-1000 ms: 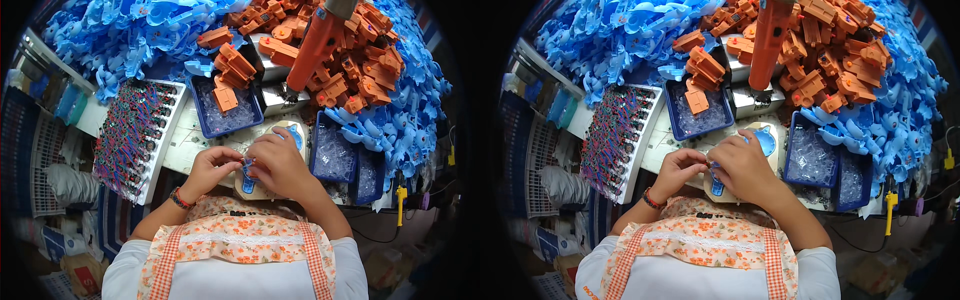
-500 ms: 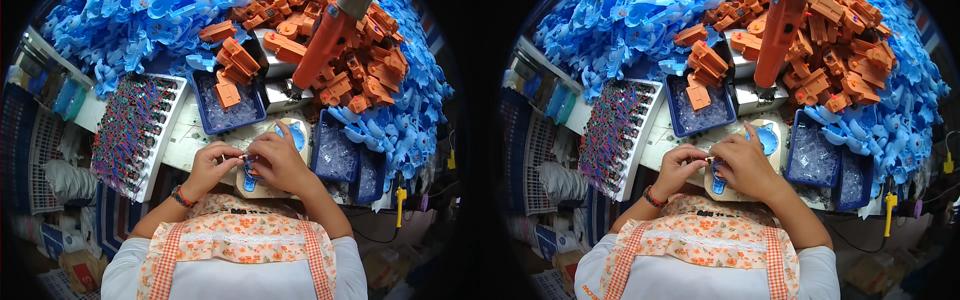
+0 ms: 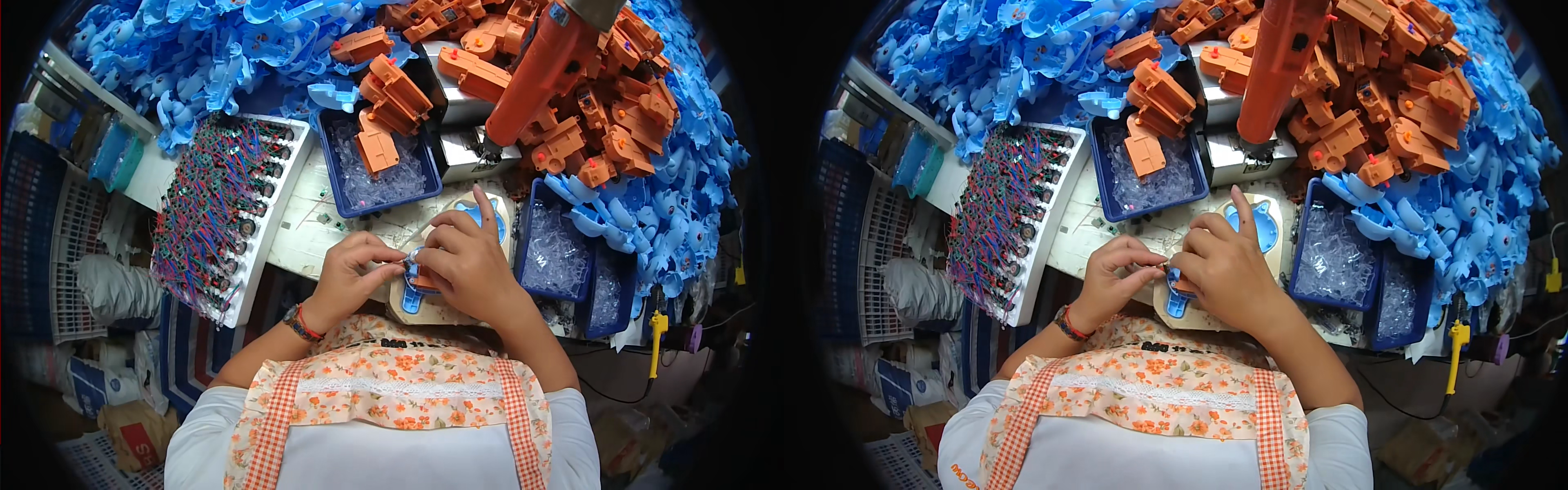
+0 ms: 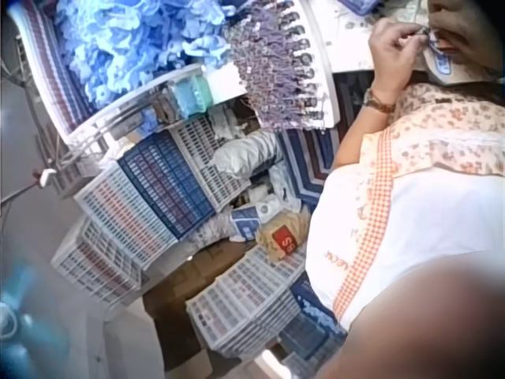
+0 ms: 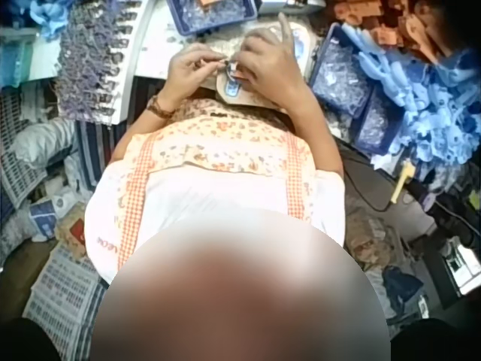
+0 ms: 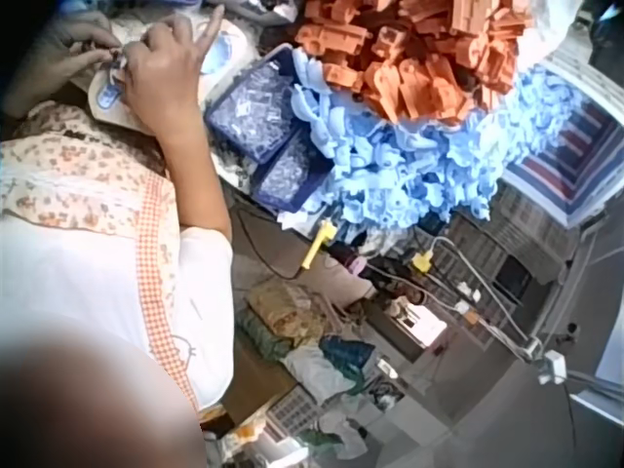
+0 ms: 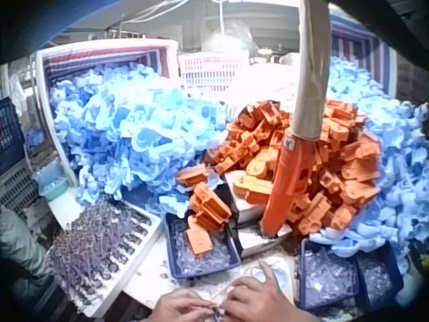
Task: Assembling and applying adhesive to plastic toy pony parts at a factory workstation.
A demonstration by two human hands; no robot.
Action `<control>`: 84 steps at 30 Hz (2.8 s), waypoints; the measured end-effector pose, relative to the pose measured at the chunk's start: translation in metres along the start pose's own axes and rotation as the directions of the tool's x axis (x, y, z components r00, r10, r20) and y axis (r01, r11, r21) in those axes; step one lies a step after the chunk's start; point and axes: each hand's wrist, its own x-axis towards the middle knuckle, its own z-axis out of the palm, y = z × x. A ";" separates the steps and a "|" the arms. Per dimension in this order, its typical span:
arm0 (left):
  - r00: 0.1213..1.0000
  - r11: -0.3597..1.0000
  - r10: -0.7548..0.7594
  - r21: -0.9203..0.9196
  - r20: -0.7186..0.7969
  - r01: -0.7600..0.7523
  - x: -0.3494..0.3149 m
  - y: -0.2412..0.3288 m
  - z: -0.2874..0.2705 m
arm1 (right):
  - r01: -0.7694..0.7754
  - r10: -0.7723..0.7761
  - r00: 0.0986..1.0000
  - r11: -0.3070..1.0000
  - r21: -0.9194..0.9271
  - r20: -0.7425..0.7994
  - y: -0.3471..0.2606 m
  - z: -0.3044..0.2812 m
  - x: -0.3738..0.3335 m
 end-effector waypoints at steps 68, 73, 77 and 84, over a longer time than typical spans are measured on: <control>0.840 0.745 -0.493 -0.389 0.228 0.542 0.000 -0.005 0.011 | -0.043 0.041 0.998 0.998 -0.052 -0.040 -0.006 -0.033 -0.063; 0.959 0.887 0.281 0.369 0.041 -0.276 0.008 0.029 0.010 | 0.014 -0.030 0.992 0.992 -0.123 -0.124 -0.004 -0.019 -0.071; 0.843 0.701 0.478 0.470 0.249 -0.536 0.025 0.045 0.019 | -0.051 0.036 0.964 0.997 -0.053 -0.262 -0.004 -0.021 -0.059; 0.737 0.542 0.579 0.512 0.348 -0.667 0.039 0.046 0.028 | -0.196 0.190 0.978 0.977 -0.078 -0.084 -0.009 -0.025 -0.063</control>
